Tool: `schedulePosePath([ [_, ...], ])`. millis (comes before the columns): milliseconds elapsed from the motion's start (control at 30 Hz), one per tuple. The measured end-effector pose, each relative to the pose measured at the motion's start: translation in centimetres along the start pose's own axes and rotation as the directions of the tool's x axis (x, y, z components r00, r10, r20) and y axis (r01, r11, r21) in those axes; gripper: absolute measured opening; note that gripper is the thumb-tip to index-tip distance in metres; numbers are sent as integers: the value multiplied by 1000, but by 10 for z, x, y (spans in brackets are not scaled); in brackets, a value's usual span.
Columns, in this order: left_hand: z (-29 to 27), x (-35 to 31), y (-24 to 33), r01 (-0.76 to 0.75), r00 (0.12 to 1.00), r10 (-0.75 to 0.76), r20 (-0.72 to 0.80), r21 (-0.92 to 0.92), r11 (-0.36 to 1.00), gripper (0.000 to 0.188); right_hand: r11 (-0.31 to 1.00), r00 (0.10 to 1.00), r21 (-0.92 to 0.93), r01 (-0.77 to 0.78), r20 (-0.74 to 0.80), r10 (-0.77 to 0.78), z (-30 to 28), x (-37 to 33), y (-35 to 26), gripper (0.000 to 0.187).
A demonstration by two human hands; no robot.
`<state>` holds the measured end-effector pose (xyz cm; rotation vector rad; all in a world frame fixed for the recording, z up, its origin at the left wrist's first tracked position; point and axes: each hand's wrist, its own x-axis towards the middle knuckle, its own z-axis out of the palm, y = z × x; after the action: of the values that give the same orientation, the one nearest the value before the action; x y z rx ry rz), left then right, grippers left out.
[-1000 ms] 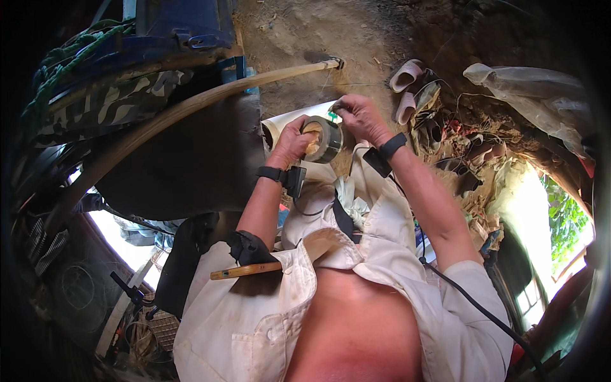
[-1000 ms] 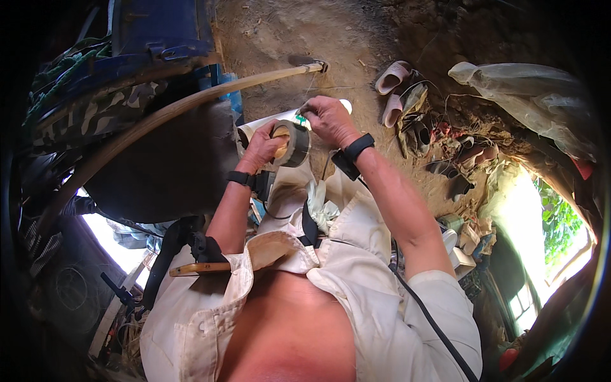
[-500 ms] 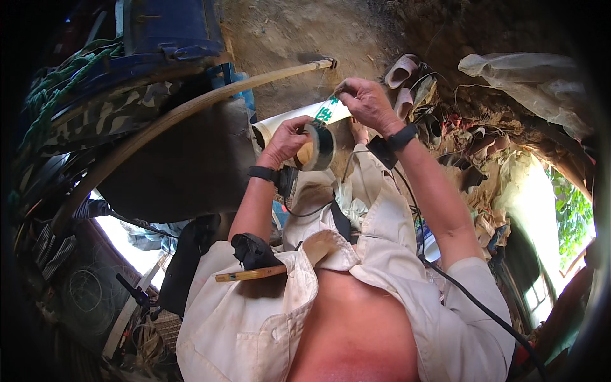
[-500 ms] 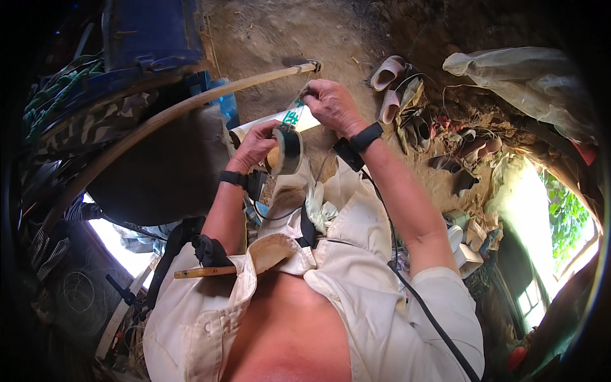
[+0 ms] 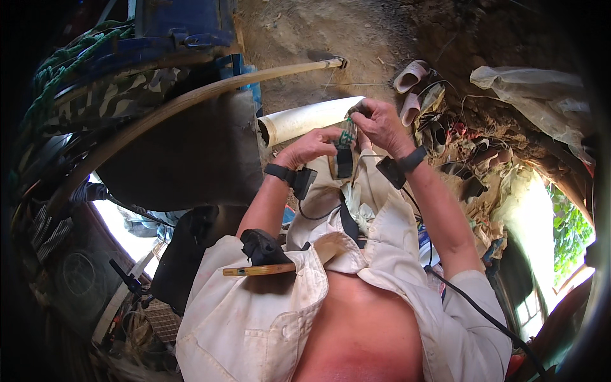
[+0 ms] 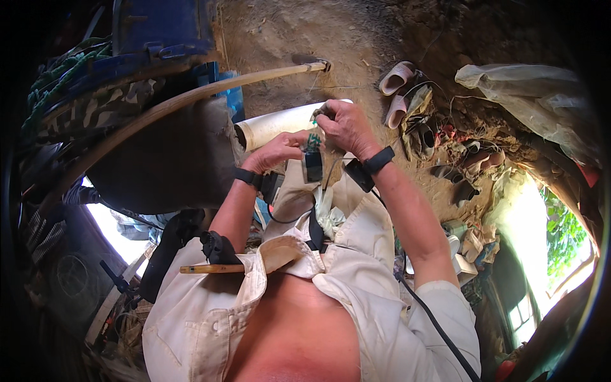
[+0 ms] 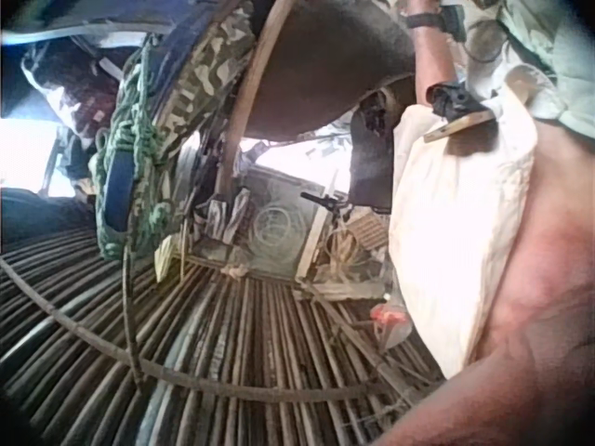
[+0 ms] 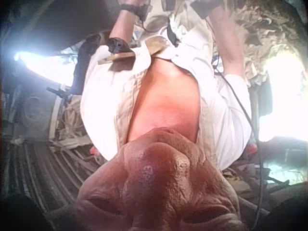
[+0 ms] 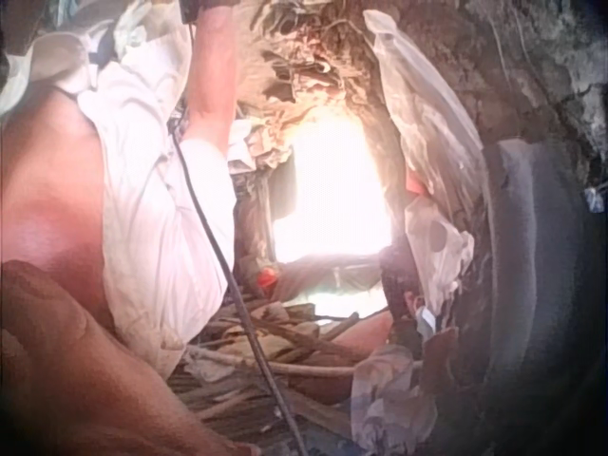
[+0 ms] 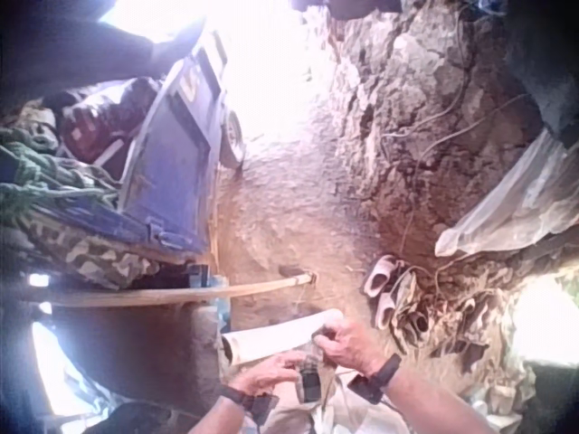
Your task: The person picks up a white PVC pipe and a wooden stick, then uses tape to secure the stick to the pipe. They handle a small container and a bucket, moving items around a cluttered workspace before placing the assembled pipe and stick on the floor.
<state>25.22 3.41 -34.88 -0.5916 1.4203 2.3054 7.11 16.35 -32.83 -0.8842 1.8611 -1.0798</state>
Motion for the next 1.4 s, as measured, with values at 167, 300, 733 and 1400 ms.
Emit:
schedulePosePath([
  [167,15,15,-9,30,994,-14,-110,151,988,34,999,998,15,-49,-27,50,7,-6,6,22],
  [300,19,20,-13,-37,981,67,-184,163,986,29,992,996,117,-55,-57,62,3,-9,10,23],
  [733,22,22,-6,144,982,-124,-144,141,979,29,970,991,207,-131,-8,136,-14,-10,21,18],
  [1400,29,-16,24,-84,985,66,-161,-112,990,16,411,763,656,-633,618,189,30,-50,65,42],
])
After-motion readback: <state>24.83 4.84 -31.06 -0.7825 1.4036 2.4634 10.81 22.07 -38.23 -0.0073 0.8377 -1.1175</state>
